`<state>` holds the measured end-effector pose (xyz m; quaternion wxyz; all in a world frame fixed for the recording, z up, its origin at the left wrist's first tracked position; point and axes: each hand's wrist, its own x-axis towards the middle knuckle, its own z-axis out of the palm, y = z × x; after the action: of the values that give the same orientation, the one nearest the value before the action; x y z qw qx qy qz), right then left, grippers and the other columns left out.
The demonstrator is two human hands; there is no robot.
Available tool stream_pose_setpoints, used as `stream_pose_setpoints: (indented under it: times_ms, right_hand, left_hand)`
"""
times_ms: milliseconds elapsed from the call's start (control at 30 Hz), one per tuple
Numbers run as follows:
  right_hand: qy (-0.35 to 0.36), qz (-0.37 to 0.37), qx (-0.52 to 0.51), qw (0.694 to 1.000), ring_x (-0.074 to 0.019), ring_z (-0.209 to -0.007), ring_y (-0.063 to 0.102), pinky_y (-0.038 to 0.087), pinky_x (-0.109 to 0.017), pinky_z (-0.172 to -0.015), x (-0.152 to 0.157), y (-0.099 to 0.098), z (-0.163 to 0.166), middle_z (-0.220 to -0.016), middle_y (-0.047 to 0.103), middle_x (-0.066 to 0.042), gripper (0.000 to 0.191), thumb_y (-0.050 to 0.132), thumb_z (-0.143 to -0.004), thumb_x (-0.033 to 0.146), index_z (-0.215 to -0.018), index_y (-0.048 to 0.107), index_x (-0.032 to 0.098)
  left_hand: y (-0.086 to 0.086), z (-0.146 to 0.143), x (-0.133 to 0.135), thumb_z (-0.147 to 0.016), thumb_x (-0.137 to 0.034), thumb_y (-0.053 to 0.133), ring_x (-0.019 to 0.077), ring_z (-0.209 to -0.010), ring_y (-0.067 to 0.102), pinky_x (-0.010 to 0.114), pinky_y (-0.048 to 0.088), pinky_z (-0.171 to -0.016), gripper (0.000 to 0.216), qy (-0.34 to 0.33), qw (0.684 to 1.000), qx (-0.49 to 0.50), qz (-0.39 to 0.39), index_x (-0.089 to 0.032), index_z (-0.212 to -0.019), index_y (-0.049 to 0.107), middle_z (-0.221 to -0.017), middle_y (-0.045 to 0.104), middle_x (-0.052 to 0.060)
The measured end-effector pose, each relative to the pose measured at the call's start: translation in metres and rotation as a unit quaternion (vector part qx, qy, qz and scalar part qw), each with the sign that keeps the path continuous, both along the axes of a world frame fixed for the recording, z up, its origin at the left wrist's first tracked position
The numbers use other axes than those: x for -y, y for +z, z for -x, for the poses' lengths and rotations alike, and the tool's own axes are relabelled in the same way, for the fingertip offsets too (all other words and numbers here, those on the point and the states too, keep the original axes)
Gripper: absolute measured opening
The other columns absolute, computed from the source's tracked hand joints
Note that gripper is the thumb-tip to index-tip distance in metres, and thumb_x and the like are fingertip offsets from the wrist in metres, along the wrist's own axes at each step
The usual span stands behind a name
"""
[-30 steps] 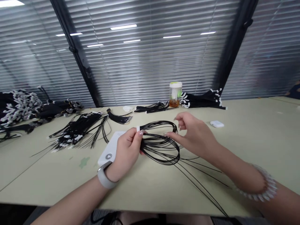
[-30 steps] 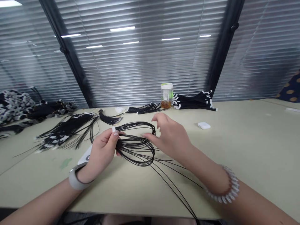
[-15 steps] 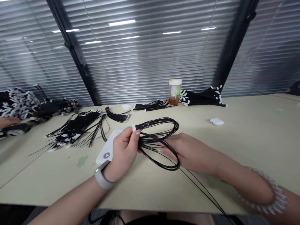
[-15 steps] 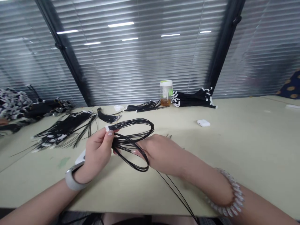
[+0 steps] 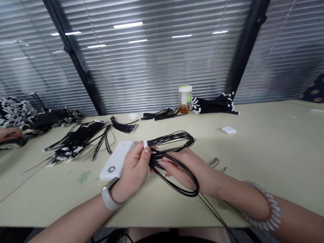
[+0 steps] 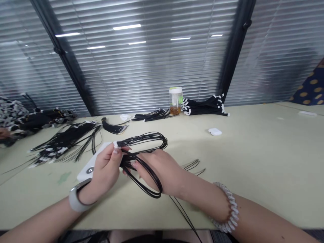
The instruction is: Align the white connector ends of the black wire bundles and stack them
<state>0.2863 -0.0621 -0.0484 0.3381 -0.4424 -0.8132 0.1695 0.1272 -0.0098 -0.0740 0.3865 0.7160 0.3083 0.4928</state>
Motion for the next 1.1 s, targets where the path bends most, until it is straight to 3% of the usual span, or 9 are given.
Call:
stream_pose_setpoints:
  times_ms: [167,433,700,867,967,1100]
  right_hand:
    - [-0.002,0.003,-0.033,0.999,-0.0090,-0.061,0.053,0.039,-0.020,-0.060,0.000,-0.003,0.004,-0.067,0.059,0.003,0.018,0.039,-0.084,0.017,-0.074,0.053,0.019]
    - [-0.049,0.066,-0.033,0.996,-0.0067,-0.056,0.051,0.035,-0.016,-0.054,-0.006,-0.008,0.004,-0.058,0.057,0.005,0.015,0.049,-0.077,0.019,-0.063,0.052,0.017]
    - [0.025,0.132,-0.121,0.984,-0.0081,-0.060,0.055,0.041,-0.018,-0.059,-0.006,-0.013,0.001,-0.063,0.058,0.002,0.028,0.036,-0.089,0.029,-0.069,0.053,0.017]
    - [0.056,0.161,-0.138,0.976,-0.0090,-0.062,0.053,0.040,-0.019,-0.059,-0.011,-0.017,0.000,-0.067,0.058,0.000,0.025,0.043,-0.085,0.029,-0.069,0.054,0.015]
    - [0.059,0.184,-0.173,0.966,-0.0093,-0.063,0.052,0.040,-0.020,-0.060,-0.015,-0.019,-0.003,-0.068,0.058,-0.001,0.022,0.048,-0.082,0.028,-0.067,0.055,0.013]
    - [0.093,0.198,-0.230,0.948,-0.0095,-0.062,0.053,0.041,-0.021,-0.061,-0.020,-0.011,-0.010,-0.064,0.057,0.000,0.021,0.057,-0.077,0.032,-0.069,0.058,0.013]
  left_hand:
    - [-0.001,0.001,0.001,-0.088,-0.043,0.034,0.0086,-0.041,0.048,0.020,0.039,-0.038,0.031,-0.036,0.998,0.039,0.038,-0.019,-0.073,0.048,-0.052,0.047,-0.004]
    - [0.000,0.000,0.001,-0.088,-0.041,0.035,0.0062,-0.037,0.047,0.017,0.036,-0.034,0.031,0.013,0.999,-0.049,0.013,-0.018,-0.071,0.046,-0.051,0.047,-0.005]
    - [-0.003,0.000,-0.001,-0.089,-0.038,0.035,0.0057,-0.035,0.046,0.016,0.035,-0.034,0.028,0.018,0.996,-0.080,-0.023,-0.017,-0.083,0.053,-0.049,0.049,-0.005]
    - [-0.006,0.001,-0.003,-0.089,-0.038,0.034,0.0067,-0.036,0.047,0.016,0.037,-0.036,0.028,0.032,0.994,-0.097,-0.037,-0.017,-0.084,0.053,-0.049,0.050,-0.005]
    - [-0.001,0.001,-0.005,-0.088,-0.037,0.034,0.0071,-0.036,0.047,0.017,0.036,-0.036,0.028,0.033,0.990,-0.129,-0.052,-0.017,-0.081,0.053,-0.049,0.050,-0.005]
    - [0.020,-0.007,-0.006,-0.086,-0.035,0.035,0.0087,-0.035,0.048,0.018,0.035,-0.036,0.027,0.036,0.978,-0.189,-0.073,-0.017,-0.072,0.050,-0.044,0.048,-0.006]
